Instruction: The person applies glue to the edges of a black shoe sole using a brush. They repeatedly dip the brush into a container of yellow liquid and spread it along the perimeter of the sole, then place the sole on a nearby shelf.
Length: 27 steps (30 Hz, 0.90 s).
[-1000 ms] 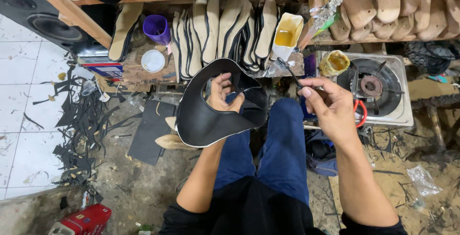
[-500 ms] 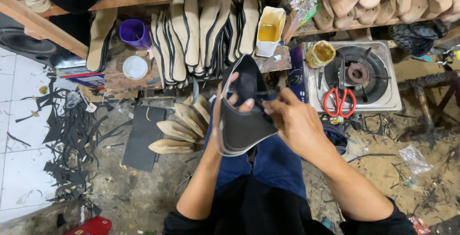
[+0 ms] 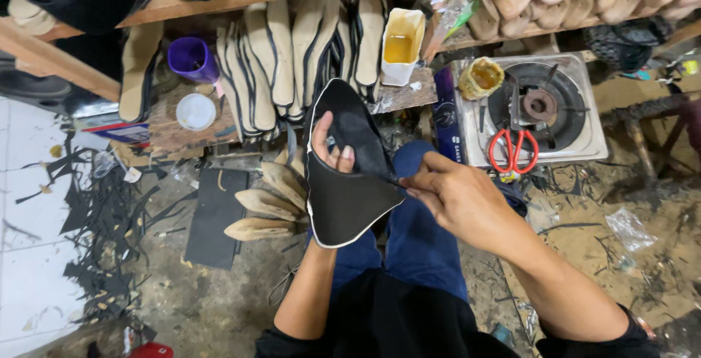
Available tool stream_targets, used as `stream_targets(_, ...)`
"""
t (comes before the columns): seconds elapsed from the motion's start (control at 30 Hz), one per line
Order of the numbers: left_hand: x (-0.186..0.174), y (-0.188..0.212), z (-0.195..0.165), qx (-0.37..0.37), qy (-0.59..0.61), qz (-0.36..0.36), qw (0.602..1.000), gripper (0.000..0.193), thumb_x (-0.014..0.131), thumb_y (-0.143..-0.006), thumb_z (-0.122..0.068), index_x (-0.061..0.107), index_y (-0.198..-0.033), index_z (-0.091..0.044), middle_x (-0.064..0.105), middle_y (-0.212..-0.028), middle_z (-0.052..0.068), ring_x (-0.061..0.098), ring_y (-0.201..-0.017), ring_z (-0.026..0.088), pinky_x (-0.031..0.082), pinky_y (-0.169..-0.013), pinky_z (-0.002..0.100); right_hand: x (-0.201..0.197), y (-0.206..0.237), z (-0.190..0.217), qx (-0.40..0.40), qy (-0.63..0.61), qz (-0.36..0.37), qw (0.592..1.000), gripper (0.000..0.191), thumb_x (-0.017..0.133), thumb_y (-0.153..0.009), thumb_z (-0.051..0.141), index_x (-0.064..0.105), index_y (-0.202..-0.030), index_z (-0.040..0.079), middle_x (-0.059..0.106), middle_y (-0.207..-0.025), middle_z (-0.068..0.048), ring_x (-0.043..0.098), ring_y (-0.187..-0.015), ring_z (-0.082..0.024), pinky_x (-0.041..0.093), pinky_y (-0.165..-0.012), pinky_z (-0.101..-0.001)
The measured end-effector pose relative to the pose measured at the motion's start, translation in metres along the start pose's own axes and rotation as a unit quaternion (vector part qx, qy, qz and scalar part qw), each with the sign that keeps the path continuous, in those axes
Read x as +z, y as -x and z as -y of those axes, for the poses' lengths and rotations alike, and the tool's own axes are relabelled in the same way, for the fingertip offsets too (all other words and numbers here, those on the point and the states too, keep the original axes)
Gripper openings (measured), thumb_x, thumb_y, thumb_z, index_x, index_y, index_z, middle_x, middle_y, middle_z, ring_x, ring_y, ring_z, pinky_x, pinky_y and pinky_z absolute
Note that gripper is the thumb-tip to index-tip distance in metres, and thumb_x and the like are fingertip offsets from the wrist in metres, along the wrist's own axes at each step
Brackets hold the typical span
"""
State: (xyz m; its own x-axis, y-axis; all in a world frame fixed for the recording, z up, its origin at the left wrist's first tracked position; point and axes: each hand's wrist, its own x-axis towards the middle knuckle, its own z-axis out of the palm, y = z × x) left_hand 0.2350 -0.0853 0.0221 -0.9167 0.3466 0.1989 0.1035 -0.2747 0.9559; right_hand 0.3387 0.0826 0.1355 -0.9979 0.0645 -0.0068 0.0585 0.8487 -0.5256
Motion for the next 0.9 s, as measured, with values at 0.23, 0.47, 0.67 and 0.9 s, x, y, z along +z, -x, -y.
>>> stream_targets(0.23, -0.012, -0.014, 0.031, -0.008, 0.105, -0.019, 0.994, 0.042, 0.059, -0.105, 0.004, 0.054, -0.147, 0.002, 0.060, -0.129, 0.016, 0.058, -0.113, 0.015, 0.044, -0.104, 0.025, -0.041, 0.003, -0.115, 0.048, -0.030, -0.170, 0.984, 0.017, 0.076, -0.084, 0.007, 0.079, -0.101, 0.007, 0.069, -0.086, -0.011, 0.068, -0.076, -0.026, 0.053, -0.068, -0.0374)
stream_targets(0.47, -0.029, 0.003, 0.030, -0.105, -0.051, -0.031, 0.993, 0.030, 0.078, -0.091, 0.002, 0.073, -0.120, 0.001, 0.037, -0.065, -0.006, 0.028, -0.053, 0.000, 0.019, -0.050, 0.016, 0.000, -0.061, -0.263, 0.189, 0.235, -0.253, 0.919, 0.009, 0.078, -0.085, 0.023, 0.083, -0.091, 0.017, 0.070, -0.095, -0.015, 0.069, -0.079, -0.037, 0.054, -0.066, -0.0472)
stream_targets(0.67, -0.030, 0.010, 0.022, -0.044, -0.103, -0.070, 0.991, 0.022, 0.081, -0.088, 0.000, 0.076, -0.109, -0.001, 0.041, -0.069, -0.012, 0.028, -0.056, -0.003, 0.017, -0.052, 0.018, 0.021, -0.095, -0.288, 0.211, 0.313, -0.207, 0.903, 0.015, 0.074, -0.087, 0.025, 0.079, -0.082, 0.013, 0.070, -0.103, -0.016, 0.071, -0.077, -0.038, 0.056, -0.069, -0.0469)
stream_targets(0.9, -0.022, 0.005, 0.004, -0.108, -0.056, -0.079, 0.989, 0.039, 0.079, -0.085, 0.001, 0.072, -0.123, -0.003, 0.041, -0.072, -0.011, 0.030, -0.058, -0.002, 0.020, -0.052, 0.017, -0.003, -0.069, -0.287, 0.165, 0.265, -0.272, 0.910, 0.011, 0.074, -0.083, 0.023, 0.082, -0.087, 0.019, 0.069, -0.094, -0.016, 0.069, -0.077, -0.039, 0.054, -0.066, -0.0481)
